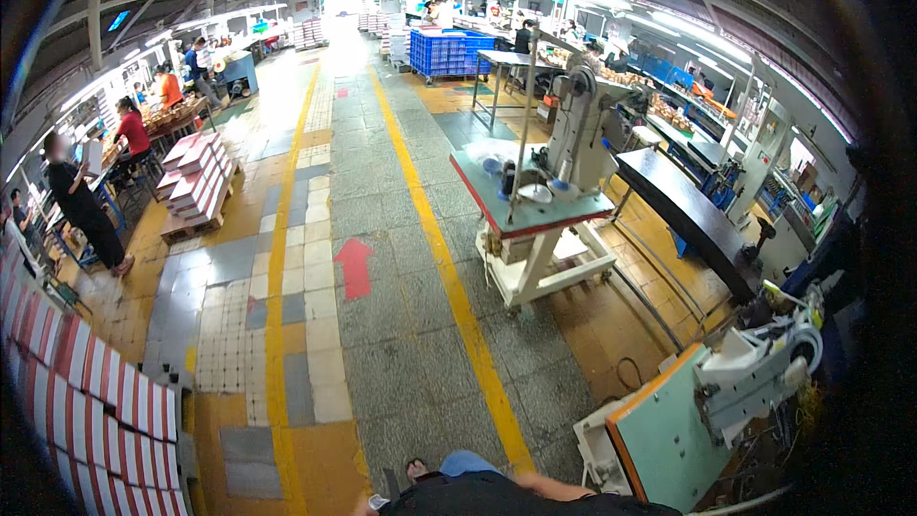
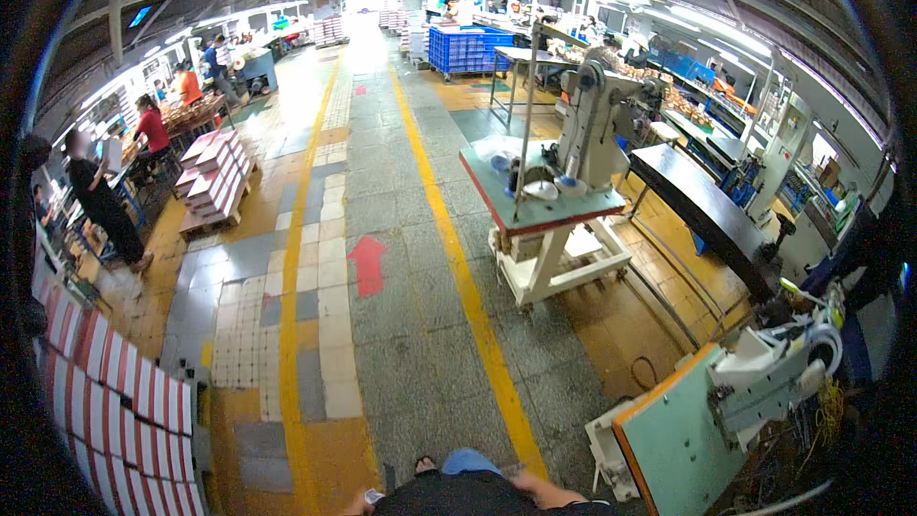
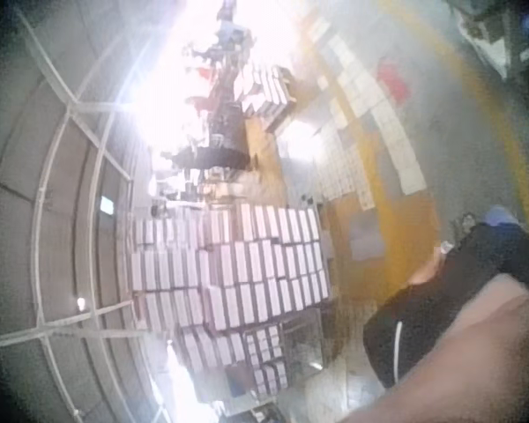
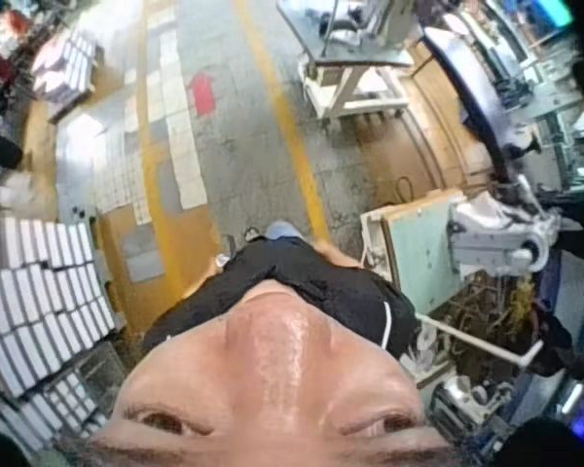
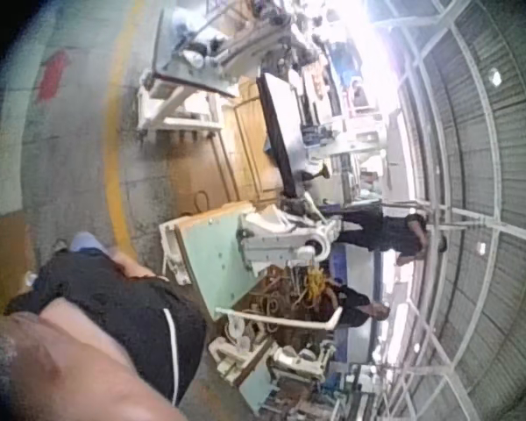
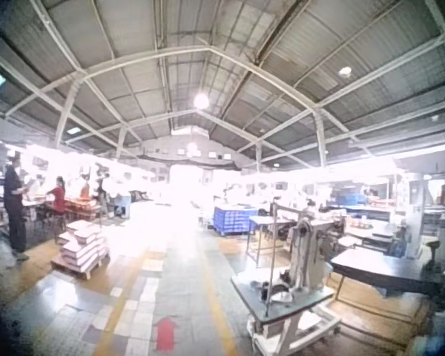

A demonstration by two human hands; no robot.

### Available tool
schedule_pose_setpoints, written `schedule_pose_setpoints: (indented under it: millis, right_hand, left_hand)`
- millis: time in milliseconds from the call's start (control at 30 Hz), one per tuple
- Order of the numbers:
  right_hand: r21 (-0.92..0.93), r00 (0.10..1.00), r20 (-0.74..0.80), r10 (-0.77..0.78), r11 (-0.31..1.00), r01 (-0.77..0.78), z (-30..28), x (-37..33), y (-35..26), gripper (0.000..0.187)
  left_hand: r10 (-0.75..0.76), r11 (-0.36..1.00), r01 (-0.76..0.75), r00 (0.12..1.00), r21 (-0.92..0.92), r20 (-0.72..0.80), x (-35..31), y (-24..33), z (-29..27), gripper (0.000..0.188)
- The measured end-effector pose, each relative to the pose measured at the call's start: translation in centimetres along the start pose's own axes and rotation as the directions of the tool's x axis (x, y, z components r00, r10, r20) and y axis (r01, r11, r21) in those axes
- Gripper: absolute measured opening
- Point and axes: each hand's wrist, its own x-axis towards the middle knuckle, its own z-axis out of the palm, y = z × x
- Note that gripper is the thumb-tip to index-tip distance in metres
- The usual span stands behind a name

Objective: The person walks through a shoe factory and then inspects a pair of woven wedge sandals at a workstation. They pick up the sandals, turn them over to examine the soles and straps, and place them back on the table.

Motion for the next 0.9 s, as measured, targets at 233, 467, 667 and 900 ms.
schedule_pose_setpoints:
  millis: [233, 467, 667, 900]
  right_hand:
    - [0.224, 0.952, 0.142, 0.271, 0.928, -0.297, -15.1, 13.1, -10.7, 0.041]
    - [0.276, 0.975, -0.211, -0.067, 0.953, 0.125, -47.2, 39.7, -41.3, 0.054]
    - [0.201, 0.593, -0.633, -0.498, 0.634, 0.747, -79.2, 50.1, -73.1, 0.041]
    - [0.409, 0.858, -0.470, -0.208, 0.810, 0.420, -90.5, 71.1, -78.3, 0.046]
  left_hand:
    - [0.626, 0.455, -0.784, 0.619, -0.423, -0.475, 34.7, 50.6, -26.7, 0.025]
    - [0.235, 0.972, -0.235, 0.972, 0.003, -0.028, 52.9, 51.1, -25.7, 0.026]
    - [-0.143, 0.974, 0.110, 0.977, 0.200, 0.160, 58.6, 58.3, -24.1, 0.028]
    - [-0.012, 0.984, -0.012, 0.992, 0.177, 0.129, 89.2, 86.2, -35.3, 0.031]
